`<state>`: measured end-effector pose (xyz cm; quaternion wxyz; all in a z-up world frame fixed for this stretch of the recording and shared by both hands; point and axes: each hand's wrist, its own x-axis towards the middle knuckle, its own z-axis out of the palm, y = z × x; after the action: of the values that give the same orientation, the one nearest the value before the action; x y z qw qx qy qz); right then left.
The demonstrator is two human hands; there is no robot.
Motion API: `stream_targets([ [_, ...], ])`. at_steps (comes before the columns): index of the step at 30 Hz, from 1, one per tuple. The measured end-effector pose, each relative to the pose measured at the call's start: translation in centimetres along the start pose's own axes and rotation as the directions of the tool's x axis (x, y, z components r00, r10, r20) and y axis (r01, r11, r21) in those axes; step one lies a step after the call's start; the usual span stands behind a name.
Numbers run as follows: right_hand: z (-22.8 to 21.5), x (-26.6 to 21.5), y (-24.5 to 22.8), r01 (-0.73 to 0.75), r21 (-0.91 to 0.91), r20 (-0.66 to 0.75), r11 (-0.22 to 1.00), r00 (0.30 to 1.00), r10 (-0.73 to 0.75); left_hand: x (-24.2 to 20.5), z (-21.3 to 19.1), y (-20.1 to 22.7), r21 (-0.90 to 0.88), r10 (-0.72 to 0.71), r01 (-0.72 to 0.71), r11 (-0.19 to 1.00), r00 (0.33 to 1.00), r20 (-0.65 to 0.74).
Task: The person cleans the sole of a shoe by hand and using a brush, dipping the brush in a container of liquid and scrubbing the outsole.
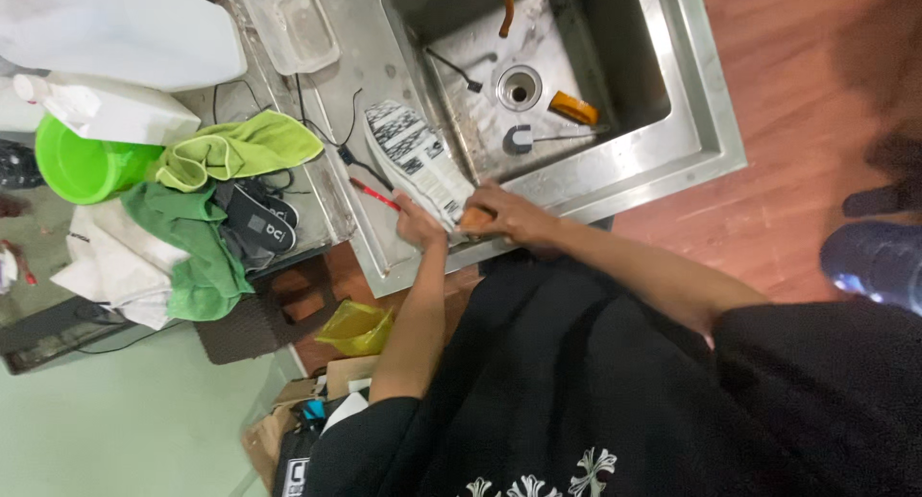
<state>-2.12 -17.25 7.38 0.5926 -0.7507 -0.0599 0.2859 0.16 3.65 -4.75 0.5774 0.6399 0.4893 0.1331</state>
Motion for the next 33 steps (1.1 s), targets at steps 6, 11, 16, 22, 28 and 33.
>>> stream_targets([
  [6,-0.2,2.9,9.2,0.629,-0.635,0.053,0.449,0.615,-0.787,-2.6,-1.6,3.1,-0.005,-0.022,0.022,1.0,1.0,0.018],
  [11,1.2,0.3,2.8,0.392,-0.228,0.05,0.891,0.919,-0.391,-4.0,-1.6,5.4,0.048,-0.056,0.054,0.997,0.998,0.029],
  [16,-2.3,5.8,11.7,0.667,-0.654,0.123,0.358,0.561,-0.819,-4.8,-2.1,6.8,0.018,-0.058,0.057,0.998,0.997,0.05],
  [22,2.8,3.2,11.1,0.646,-0.603,0.065,0.469,0.625,-0.778,-4.5,-2.2,6.0,-0.026,-0.057,0.057,0.998,0.998,0.016],
  [28,4.5,1.7,5.1,0.405,-0.524,-0.328,0.749,0.716,-0.616,-4.2,-1.1,5.6,-0.121,-0.037,0.023,0.992,0.992,-0.118],
  [33,4.1,-0.6,5.1,0.359,-0.552,-0.289,0.752,0.764,-0.577,-5.0,0.0,7.2,-0.129,-0.04,0.014,0.992,0.979,-0.201],
])
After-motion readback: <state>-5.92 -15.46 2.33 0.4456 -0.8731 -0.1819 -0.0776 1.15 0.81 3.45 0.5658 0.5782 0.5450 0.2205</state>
